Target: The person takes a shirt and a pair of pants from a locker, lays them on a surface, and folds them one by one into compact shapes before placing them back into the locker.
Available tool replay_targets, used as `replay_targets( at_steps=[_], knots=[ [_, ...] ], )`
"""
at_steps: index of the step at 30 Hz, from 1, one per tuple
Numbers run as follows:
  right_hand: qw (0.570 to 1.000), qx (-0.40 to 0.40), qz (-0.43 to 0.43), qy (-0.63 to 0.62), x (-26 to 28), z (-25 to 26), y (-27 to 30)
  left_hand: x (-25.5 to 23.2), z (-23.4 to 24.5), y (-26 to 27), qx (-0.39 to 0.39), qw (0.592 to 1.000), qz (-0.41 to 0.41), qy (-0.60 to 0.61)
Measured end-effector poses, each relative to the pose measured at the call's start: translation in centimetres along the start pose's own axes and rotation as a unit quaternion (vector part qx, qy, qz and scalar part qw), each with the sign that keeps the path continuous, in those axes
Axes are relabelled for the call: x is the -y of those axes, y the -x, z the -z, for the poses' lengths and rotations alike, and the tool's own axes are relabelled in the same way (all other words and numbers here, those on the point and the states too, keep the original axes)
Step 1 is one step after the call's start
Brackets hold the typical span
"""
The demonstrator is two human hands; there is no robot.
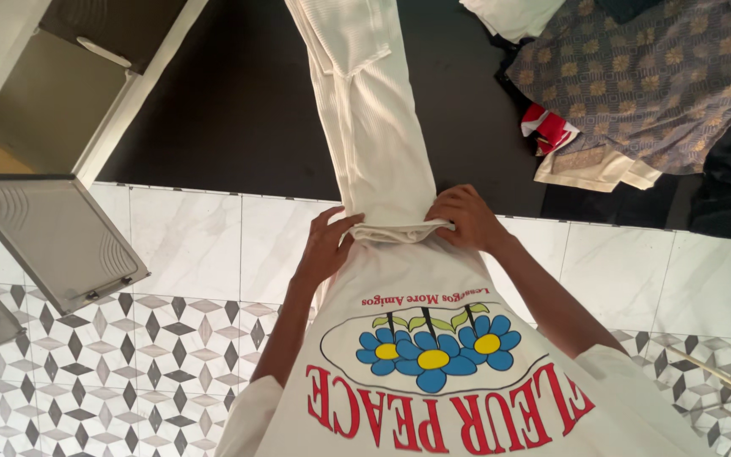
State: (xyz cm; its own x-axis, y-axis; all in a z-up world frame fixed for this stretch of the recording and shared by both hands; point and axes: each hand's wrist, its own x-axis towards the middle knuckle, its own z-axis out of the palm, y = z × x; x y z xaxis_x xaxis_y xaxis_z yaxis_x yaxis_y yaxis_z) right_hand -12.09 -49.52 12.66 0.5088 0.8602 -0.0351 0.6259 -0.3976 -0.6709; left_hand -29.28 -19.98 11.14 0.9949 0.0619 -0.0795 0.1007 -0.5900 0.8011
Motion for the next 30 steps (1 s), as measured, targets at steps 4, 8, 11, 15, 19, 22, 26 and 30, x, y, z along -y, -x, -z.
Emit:
replay_targets(
  at_steps=[4, 8, 11, 15, 19, 22, 26, 30],
  knots=[
    [0.986, -0.126, 0.005, -0.109, -1.7, -0.6, -2.5, 1.5, -1.7, -1.5, -0.155, 0.980, -0.079, 0.097],
    [0.910, -0.235, -0.214, -0.267, -3.4, -3.5, -7.7, 4.9, -5.2, -7.6, -0.221, 0.925, 0.185, 0.249],
    [0.896, -0.236, -0.339, -0.164, -4.6, -4.8, -12.3, 7.8, -6.8, -13.6, -0.293, 0.903, 0.277, 0.149],
    [0.893, -0.122, -0.412, 0.131, -7.1, -5.9, -14.2, 10.0, -7.0, -15.4, -0.280, 0.903, 0.325, 0.006],
    [0.893, -0.157, -0.420, 0.036, -7.9, -6.1, -14.1, 9.1, -5.6, -15.0, -0.286, 0.899, 0.325, 0.060],
    [0.895, -0.253, -0.353, -0.098, -7.9, -5.4, -13.3, 8.0, -5.0, -13.1, -0.394, 0.888, 0.233, 0.037],
    [0.885, -0.247, -0.347, -0.190, -7.4, -5.7, -12.7, 8.3, -5.1, -11.7, -0.334, 0.917, 0.215, 0.046],
    [0.865, -0.233, -0.282, -0.344, -7.5, -5.3, -13.1, 10.2, -6.0, -12.9, -0.254, 0.913, 0.264, 0.178]
  ],
)
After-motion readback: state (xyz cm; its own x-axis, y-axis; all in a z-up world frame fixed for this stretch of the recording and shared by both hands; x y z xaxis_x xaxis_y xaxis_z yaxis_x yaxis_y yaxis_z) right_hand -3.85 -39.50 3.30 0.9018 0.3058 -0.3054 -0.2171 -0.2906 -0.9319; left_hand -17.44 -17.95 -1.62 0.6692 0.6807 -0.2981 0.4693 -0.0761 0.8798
